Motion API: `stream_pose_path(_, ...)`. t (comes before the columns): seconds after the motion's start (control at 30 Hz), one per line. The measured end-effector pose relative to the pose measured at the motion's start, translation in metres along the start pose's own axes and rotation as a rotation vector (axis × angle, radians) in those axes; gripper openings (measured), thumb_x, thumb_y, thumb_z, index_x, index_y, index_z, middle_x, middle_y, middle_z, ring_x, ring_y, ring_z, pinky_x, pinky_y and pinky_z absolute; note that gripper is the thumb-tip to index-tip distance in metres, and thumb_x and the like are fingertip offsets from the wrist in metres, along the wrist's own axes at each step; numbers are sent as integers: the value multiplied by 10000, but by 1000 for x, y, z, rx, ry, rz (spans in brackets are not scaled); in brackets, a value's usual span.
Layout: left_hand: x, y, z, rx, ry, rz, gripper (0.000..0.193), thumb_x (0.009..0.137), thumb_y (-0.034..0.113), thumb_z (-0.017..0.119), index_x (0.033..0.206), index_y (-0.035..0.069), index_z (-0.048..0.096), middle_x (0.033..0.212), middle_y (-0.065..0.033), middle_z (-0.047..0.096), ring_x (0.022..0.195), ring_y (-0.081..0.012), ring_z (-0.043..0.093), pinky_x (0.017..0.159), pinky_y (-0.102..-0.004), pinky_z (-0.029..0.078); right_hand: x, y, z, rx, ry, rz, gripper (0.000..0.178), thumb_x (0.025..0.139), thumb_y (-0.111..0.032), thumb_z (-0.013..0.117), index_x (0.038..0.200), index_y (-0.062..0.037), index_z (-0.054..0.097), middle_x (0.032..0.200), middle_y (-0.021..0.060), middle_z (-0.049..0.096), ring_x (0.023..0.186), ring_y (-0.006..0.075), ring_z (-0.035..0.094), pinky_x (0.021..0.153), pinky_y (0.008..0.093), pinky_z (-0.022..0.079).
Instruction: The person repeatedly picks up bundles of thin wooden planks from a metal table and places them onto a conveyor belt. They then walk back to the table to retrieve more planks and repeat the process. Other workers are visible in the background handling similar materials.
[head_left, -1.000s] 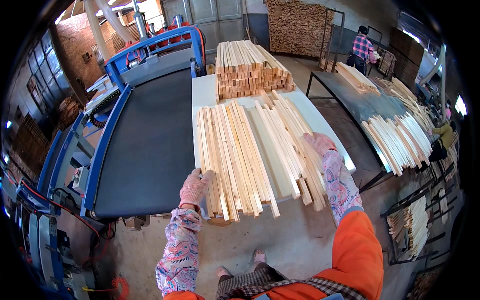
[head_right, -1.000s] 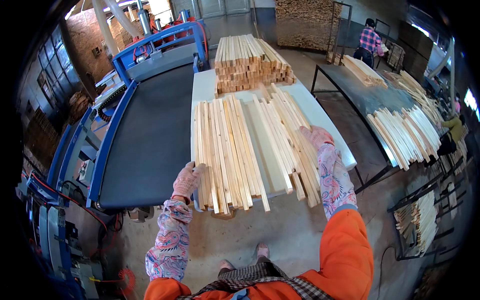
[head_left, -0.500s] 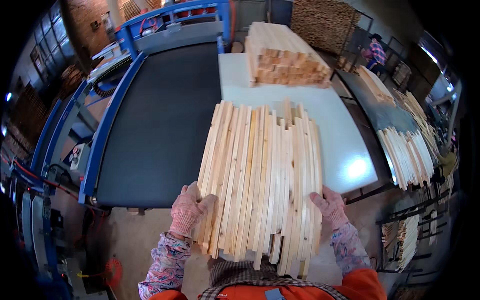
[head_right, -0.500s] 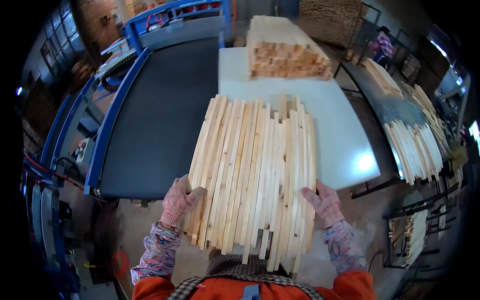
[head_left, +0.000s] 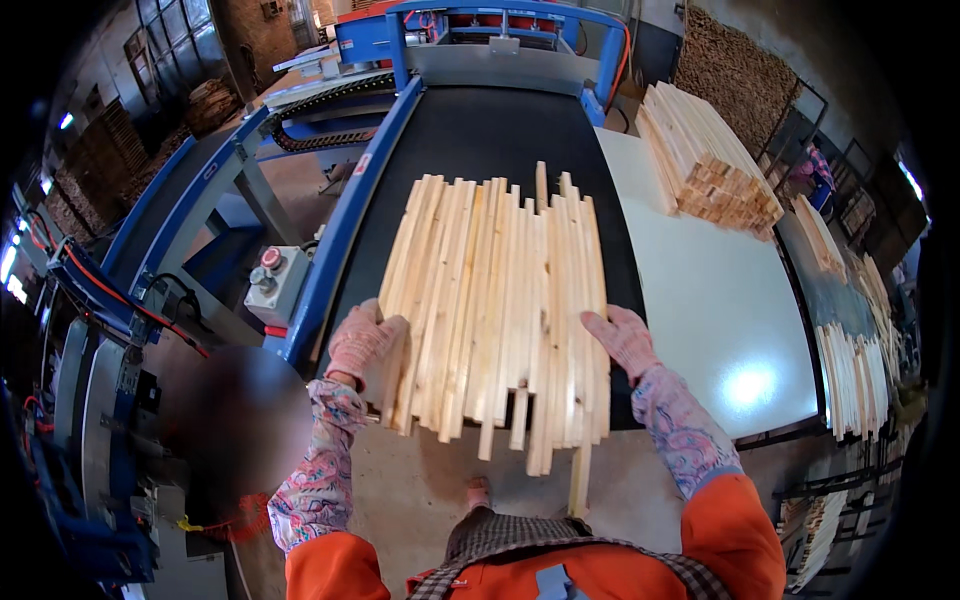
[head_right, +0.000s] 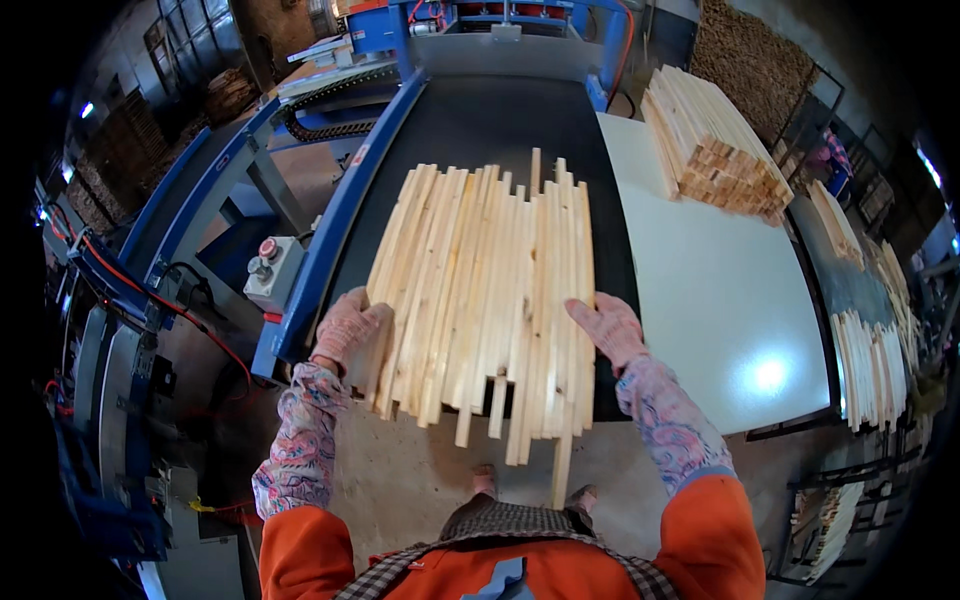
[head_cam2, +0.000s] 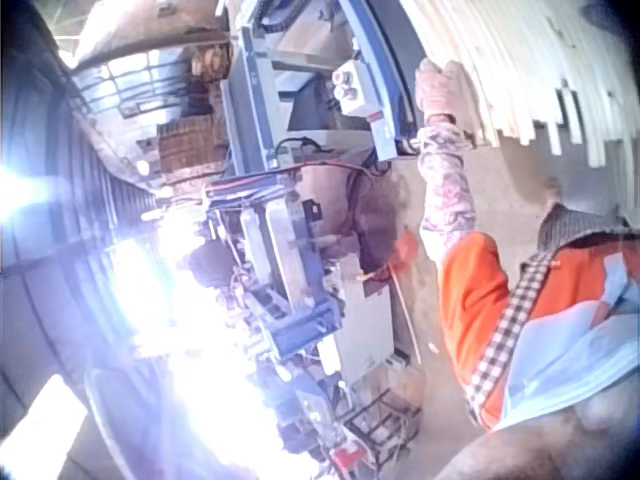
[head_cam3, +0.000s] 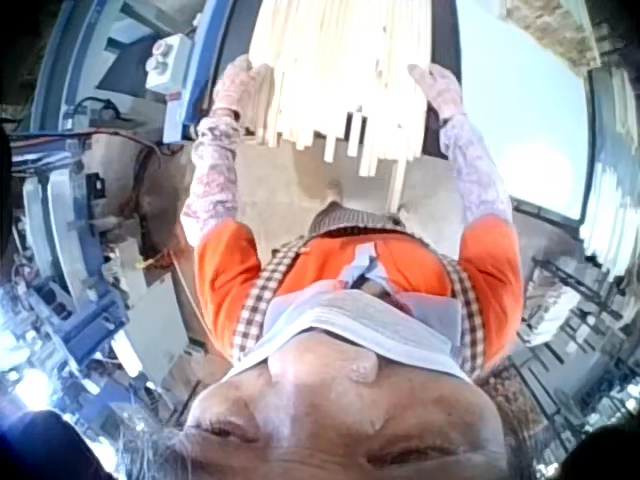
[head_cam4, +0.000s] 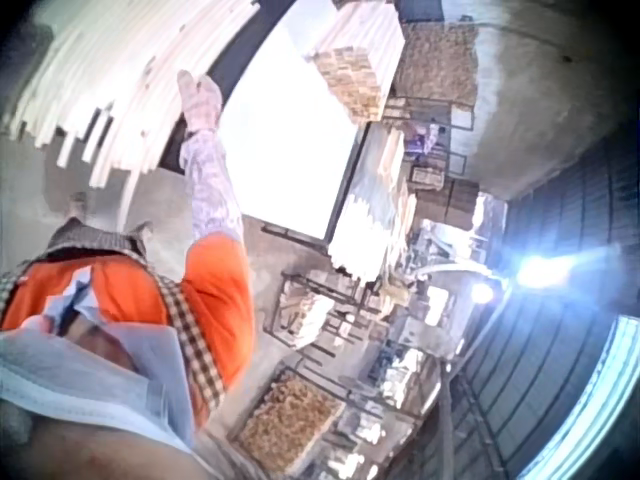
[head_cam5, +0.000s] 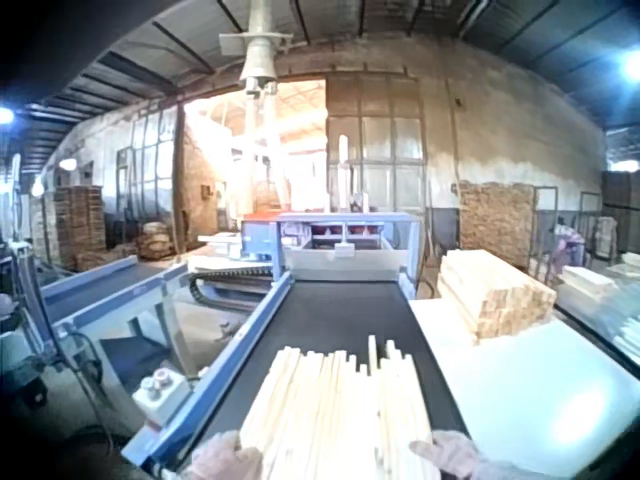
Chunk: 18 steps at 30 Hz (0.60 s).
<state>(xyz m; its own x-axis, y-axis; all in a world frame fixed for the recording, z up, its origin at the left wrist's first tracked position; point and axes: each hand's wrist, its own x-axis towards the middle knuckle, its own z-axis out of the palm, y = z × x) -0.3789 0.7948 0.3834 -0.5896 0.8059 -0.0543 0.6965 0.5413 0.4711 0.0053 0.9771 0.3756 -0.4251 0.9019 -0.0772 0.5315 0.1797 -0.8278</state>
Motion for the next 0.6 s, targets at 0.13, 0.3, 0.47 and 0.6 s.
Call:
stream_pose_path(0.13, 6, -9, -58, 141, 74, 53, 815, 878, 535, 629, 1475, 21, 422, 1457, -272, 475, 1333, -391, 492, 1069, -444, 435, 64, -33, 59, -132, 19, -9, 600, 877, -580, 613, 1060, -20, 727, 895, 151, 730, 866, 284, 681, 793, 394, 498)
stream_pose_path(0.3, -74, 19, -91, -382, 210, 408, 720, 886, 373, 656, 1490, 46, 440, 1538, -206, 410, 1409, -354, 428, 1148, -396, 357, 127, -51, 80, 93, -129, 45, 619, 889, -589, 620, 913, 19, 729, 686, 68, 656, 553, 200, 606, 519, 343, 488)
stream_pose_path(0.47, -120, 35, -84, -251, 59, 365, 610, 875, 133, 619, 1438, -53, 477, 1473, -213, 496, 1385, -325, 463, 1172, -381, 322, 142, -11, 70, -35, 331, -156, 809, 927, -607, 552, 1366, 73, 540, 1315, 257, 626, 1274, 373, 564, 1088, 414, 416)
stream_pose_path(0.6, -172, 27, -62, -778, -248, 256, 829, 910, 443, 617, 1518, -57, 358, 1515, -230, 453, 1411, -342, 433, 1193, -464, 284, 111, -22, 129, -134, 218, -254, 736, 902, -475, 686, 1451, -24, 497, 1432, 171, 560, 1327, 261, 538, 1088, 360, 441)
